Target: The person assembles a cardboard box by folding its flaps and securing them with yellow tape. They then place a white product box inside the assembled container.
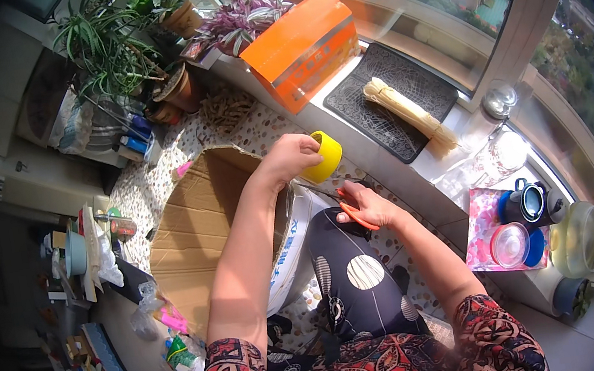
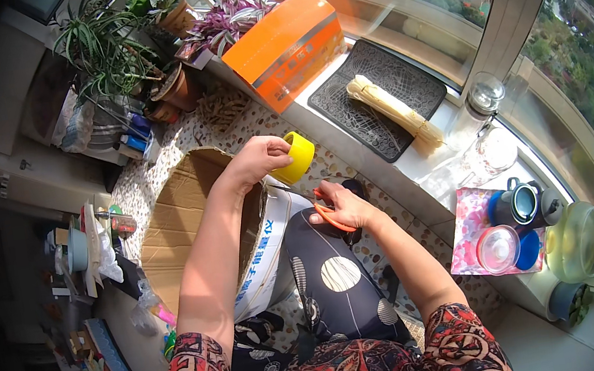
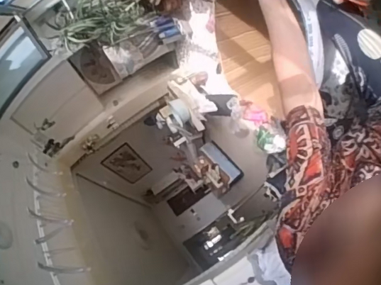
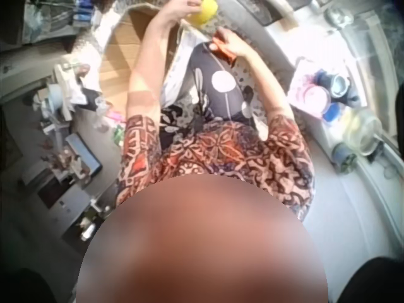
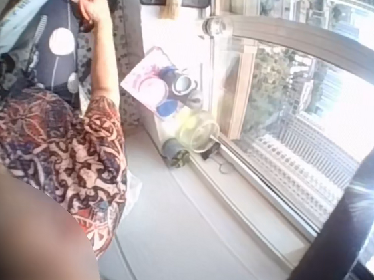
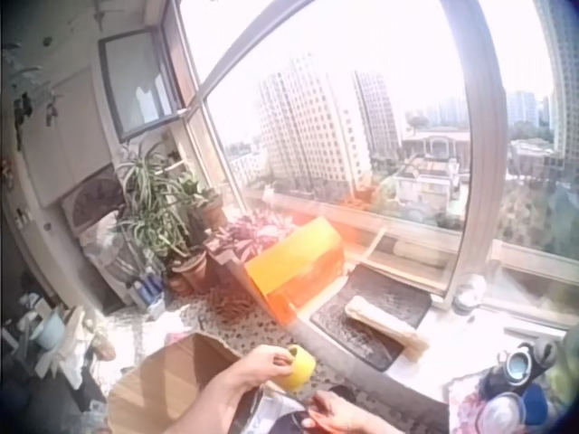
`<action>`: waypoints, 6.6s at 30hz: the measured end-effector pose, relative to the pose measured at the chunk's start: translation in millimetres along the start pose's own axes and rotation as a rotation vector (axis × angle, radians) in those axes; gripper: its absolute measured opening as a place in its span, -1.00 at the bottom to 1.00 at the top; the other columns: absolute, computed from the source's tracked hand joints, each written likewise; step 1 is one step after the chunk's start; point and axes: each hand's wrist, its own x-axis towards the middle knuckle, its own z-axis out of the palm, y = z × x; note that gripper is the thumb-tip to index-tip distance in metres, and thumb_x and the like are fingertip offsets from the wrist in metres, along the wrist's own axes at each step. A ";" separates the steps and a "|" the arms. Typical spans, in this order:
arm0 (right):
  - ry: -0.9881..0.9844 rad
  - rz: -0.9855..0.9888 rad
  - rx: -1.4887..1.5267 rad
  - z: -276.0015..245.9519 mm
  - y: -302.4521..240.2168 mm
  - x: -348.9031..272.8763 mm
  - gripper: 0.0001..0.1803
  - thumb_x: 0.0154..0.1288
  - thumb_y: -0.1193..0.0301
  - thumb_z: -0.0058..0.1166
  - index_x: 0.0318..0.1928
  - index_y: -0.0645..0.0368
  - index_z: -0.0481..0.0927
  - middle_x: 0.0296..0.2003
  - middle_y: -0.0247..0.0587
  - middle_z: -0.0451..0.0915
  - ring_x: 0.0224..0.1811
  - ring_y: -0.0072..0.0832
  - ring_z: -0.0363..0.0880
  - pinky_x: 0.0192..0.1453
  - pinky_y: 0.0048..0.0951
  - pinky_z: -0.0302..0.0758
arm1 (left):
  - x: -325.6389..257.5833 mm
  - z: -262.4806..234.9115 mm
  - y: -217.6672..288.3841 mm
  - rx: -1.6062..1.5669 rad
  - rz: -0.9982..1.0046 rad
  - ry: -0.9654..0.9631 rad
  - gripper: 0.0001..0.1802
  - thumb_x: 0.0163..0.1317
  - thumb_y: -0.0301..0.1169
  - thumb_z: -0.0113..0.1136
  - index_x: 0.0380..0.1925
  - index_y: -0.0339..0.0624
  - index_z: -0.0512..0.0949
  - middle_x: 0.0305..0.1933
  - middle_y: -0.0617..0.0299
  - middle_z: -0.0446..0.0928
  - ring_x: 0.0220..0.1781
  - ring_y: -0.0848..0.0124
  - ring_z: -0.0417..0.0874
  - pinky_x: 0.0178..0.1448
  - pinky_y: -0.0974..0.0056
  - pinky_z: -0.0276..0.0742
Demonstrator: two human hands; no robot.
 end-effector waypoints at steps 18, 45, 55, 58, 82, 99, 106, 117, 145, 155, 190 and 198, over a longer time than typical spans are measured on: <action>0.069 0.090 -0.143 -7.1 -16.6 3.9 -0.29 0.02 -0.17 0.47 -0.20 0.24 0.56 -0.46 -0.09 0.57 -0.38 -0.24 0.52 -0.19 -0.23 0.51 | 10.3 -1.2 -2.5 -0.125 -0.046 -0.020 -0.80 0.22 -0.52 0.36 -0.16 -0.34 0.65 -0.28 0.33 0.65 -0.23 0.60 0.61 -0.08 0.46 0.50; 0.878 -0.386 -0.025 -2.0 -131.2 7.6 -0.46 0.48 0.35 0.13 0.38 0.26 0.40 0.24 0.14 0.47 0.21 -0.13 0.56 0.25 -0.22 0.57 | -70.8 37.6 7.1 -1.592 0.133 0.318 -0.71 0.41 -0.36 0.23 0.07 -0.16 0.57 0.01 0.19 0.65 -0.01 0.38 0.55 0.06 0.22 0.40; 0.973 -0.142 0.463 54.7 -166.6 13.1 -0.36 0.37 0.45 0.25 0.41 0.37 0.40 0.11 0.10 0.68 0.07 -0.47 0.66 0.17 -0.41 0.56 | -94.9 97.8 12.6 -1.145 0.460 0.605 -0.67 0.52 -0.34 0.15 0.19 -0.22 0.47 0.16 0.23 0.55 0.18 0.45 0.54 0.32 0.24 0.42; 0.939 -0.125 0.527 57.8 -168.5 4.3 -0.39 0.38 0.51 0.22 0.40 0.39 0.40 0.13 0.06 0.67 0.10 -0.47 0.65 0.21 -0.43 0.55 | -100.2 105.0 9.1 -1.096 0.526 0.629 -0.69 0.51 -0.38 0.16 0.15 -0.26 0.46 0.15 0.21 0.55 0.19 0.45 0.52 0.37 0.24 0.40; 0.815 -0.238 0.669 55.0 -182.3 -18.3 -0.55 0.26 0.62 0.34 0.11 0.23 0.47 -0.21 -0.34 0.58 -0.11 -0.63 0.56 0.05 -0.54 0.56 | -122.2 118.1 15.2 -1.120 0.540 0.659 -0.76 0.55 -0.44 0.04 0.12 -0.30 0.40 0.18 0.14 0.51 0.21 0.42 0.54 0.44 0.17 0.43; 0.620 -0.294 -0.958 -104.5 -8.2 129.0 -0.78 0.14 0.56 0.26 -0.17 0.12 0.62 -0.21 -0.14 0.69 0.02 0.01 0.49 0.24 -0.10 0.39 | -193.0 123.7 -35.2 -0.015 0.417 0.374 -0.59 0.36 -0.56 0.23 0.21 -0.28 0.54 0.17 0.01 0.65 0.25 0.12 0.66 0.32 0.17 0.57; 0.638 -0.081 -1.208 -117.8 35.6 161.6 -0.57 0.14 0.48 0.31 0.08 0.01 0.66 0.02 -0.25 0.68 0.16 -0.04 0.46 0.33 -0.11 0.41 | -278.0 110.8 -76.1 0.597 0.260 1.061 -0.21 0.04 -0.55 0.51 0.30 -0.38 0.36 0.27 -0.10 0.45 0.34 -0.08 0.50 0.41 -0.06 0.44; -0.209 0.160 0.146 -16.4 -76.2 91.5 -0.66 0.55 0.24 0.09 0.16 0.17 0.62 0.00 -0.37 0.66 0.07 -0.59 0.57 0.25 -0.43 0.44 | -287.0 90.8 -93.6 0.679 0.085 1.005 -0.02 0.01 -0.41 0.54 0.43 -0.35 0.24 0.36 -0.10 0.38 0.49 -0.02 0.33 0.63 -0.19 0.03; 0.261 0.134 0.729 44.5 -30.3 46.1 -0.77 0.44 0.43 0.21 0.05 0.15 0.62 -0.14 -0.43 0.62 -0.18 -0.63 0.49 0.00 -0.57 0.40 | -228.8 47.8 -94.9 0.579 -0.223 0.579 -0.51 -0.08 -0.34 0.59 -0.17 -0.10 0.52 -0.44 0.18 0.69 -0.24 0.22 0.68 0.15 0.15 0.23; 0.006 0.005 0.631 -0.5 -64.4 45.3 -0.47 0.46 0.21 0.21 0.35 0.12 0.53 0.22 -0.35 0.60 0.12 -0.53 0.50 0.16 -0.48 0.41 | -168.2 -27.8 -49.9 0.615 0.062 0.465 -0.67 0.44 -0.42 0.08 0.17 -0.06 0.54 0.18 0.11 0.63 0.31 0.16 0.56 0.38 0.06 0.23; 0.401 -0.430 -0.483 22.1 -84.3 45.7 -0.91 0.22 0.49 0.28 -0.29 0.06 0.62 -0.29 -0.40 0.63 -0.07 -0.33 0.53 0.12 -0.24 0.31 | -65.9 -17.3 -65.2 0.738 0.452 0.138 -0.79 0.11 -0.61 0.29 -0.27 -0.08 0.58 -0.20 0.22 0.61 0.09 0.17 0.65 0.59 -0.22 0.14; 0.422 -0.463 -0.482 30.1 -85.7 60.2 -0.91 0.23 0.46 0.29 -0.29 0.03 0.63 -0.30 -0.43 0.62 -0.07 -0.35 0.53 0.12 -0.24 0.29 | -65.8 -18.8 -58.8 0.526 0.355 0.132 -0.50 0.01 -0.72 0.30 -0.10 -0.11 0.32 -0.27 0.14 0.64 -0.08 0.06 0.65 0.38 -0.03 0.35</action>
